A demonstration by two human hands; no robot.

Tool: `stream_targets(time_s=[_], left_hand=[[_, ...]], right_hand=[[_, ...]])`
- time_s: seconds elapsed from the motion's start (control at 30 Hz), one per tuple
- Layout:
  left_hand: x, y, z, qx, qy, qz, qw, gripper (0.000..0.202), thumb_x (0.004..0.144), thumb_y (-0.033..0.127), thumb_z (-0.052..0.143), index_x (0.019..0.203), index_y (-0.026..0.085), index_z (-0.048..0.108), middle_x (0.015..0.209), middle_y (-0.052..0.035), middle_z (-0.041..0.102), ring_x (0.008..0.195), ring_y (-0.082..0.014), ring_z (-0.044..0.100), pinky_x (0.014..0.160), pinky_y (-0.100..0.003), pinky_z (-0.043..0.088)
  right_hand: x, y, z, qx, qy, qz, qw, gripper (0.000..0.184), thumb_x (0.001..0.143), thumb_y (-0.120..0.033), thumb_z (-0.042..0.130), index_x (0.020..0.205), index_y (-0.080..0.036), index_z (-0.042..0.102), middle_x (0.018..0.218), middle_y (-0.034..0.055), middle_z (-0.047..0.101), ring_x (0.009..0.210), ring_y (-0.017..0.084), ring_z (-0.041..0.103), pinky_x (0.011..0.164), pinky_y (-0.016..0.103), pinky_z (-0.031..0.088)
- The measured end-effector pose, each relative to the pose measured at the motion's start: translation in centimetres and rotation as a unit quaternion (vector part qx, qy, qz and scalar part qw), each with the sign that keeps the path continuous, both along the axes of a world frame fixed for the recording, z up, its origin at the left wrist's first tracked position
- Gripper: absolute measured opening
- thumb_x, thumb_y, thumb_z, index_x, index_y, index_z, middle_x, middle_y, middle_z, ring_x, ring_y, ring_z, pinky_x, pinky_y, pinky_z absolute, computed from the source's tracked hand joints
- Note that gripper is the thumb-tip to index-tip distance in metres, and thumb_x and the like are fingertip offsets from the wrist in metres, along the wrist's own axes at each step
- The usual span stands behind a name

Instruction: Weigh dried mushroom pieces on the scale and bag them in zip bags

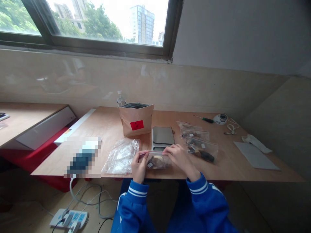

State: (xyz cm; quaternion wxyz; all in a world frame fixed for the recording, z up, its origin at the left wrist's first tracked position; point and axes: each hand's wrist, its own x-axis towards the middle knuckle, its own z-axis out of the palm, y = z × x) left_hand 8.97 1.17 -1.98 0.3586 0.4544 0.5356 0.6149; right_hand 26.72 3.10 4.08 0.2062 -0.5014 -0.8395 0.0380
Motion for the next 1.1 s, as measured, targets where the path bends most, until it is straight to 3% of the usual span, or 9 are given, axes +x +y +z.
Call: stream_targets(time_s=[0.3,0.47,0.67,0.77,0.9,1.03,1.1], left_hand=[[0.3,0.2,0.3,-0.006,-0.022,0.035,0.999,0.025,0.081,0.042,0.058,0.084,0.018,0.067,0.078,-0.0023,0.067,0.078,-0.0166,0.063,0.076,-0.028,0.047],[-0.6,0.0,0.9,0.005,-0.047,-0.034,0.998,0.032,0.081,0.047,0.057,0.077,0.017,0.066,0.068,-0.0009,0.063,0.068,-0.0154,0.059,0.068,-0.026,0.047],[-0.8,0.2,0.3,-0.012,-0.110,-0.043,0.993,0.036,0.080,0.051,0.057,0.071,0.017,0.063,0.066,-0.0003,0.062,0.066,-0.0144,0.059,0.066,-0.025,0.048],[-0.2,0.1,0.4,-0.033,-0.145,-0.097,0.984,0.037,0.081,0.053,0.056,0.077,0.017,0.066,0.072,-0.0030,0.068,0.072,-0.0181,0.064,0.073,-0.030,0.051],[0.8,-0.3,1.4,-0.053,-0.115,-0.207,0.970,0.039,0.084,0.049,0.053,0.099,0.017,0.069,0.093,-0.0077,0.072,0.081,-0.0203,0.067,0.075,-0.031,0.050],[0.8,-0.3,1.9,-0.075,-0.069,-0.235,0.967,0.043,0.087,0.047,0.049,0.110,0.016,0.066,0.096,-0.0107,0.072,0.077,-0.0191,0.067,0.070,-0.030,0.048],[0.5,-0.1,1.9,-0.074,-0.066,-0.229,0.968,0.042,0.088,0.047,0.047,0.109,0.015,0.066,0.094,-0.0113,0.072,0.076,-0.0187,0.066,0.071,-0.030,0.048]], right_hand=[[1.5,-0.6,-0.6,0.027,0.024,-0.006,0.999,0.020,0.092,-0.021,0.050,0.078,-0.021,0.066,0.074,0.0010,0.069,0.070,0.015,0.059,0.074,0.028,0.037],[2.6,-1.1,-0.5,-0.014,0.041,-0.050,0.998,0.024,0.090,-0.015,0.048,0.076,-0.023,0.065,0.071,-0.0012,0.069,0.066,0.016,0.056,0.068,0.027,0.038],[3.7,-1.6,-0.8,-0.053,0.164,-0.052,0.984,0.020,0.088,-0.030,0.053,0.077,-0.023,0.068,0.078,0.0009,0.072,0.074,0.019,0.063,0.074,0.032,0.044],[4.5,-2.1,-1.1,-0.103,0.277,-0.090,0.951,0.022,0.084,-0.038,0.057,0.075,-0.022,0.069,0.079,0.0025,0.073,0.078,0.021,0.065,0.075,0.033,0.048],[7.6,-2.6,-1.9,-0.149,0.422,-0.151,0.881,0.031,0.075,-0.050,0.063,0.074,-0.019,0.067,0.077,0.0070,0.073,0.078,0.023,0.068,0.077,0.034,0.052],[14.0,-2.3,-2.8,-0.093,0.479,-0.296,0.821,0.052,0.065,-0.064,0.064,0.084,-0.016,0.065,0.070,0.0115,0.072,0.070,0.026,0.068,0.069,0.037,0.053],[17.2,-2.1,-3.0,-0.033,0.444,-0.381,0.810,0.060,0.063,-0.069,0.062,0.086,-0.014,0.065,0.073,0.0146,0.071,0.072,0.029,0.068,0.069,0.041,0.053]])
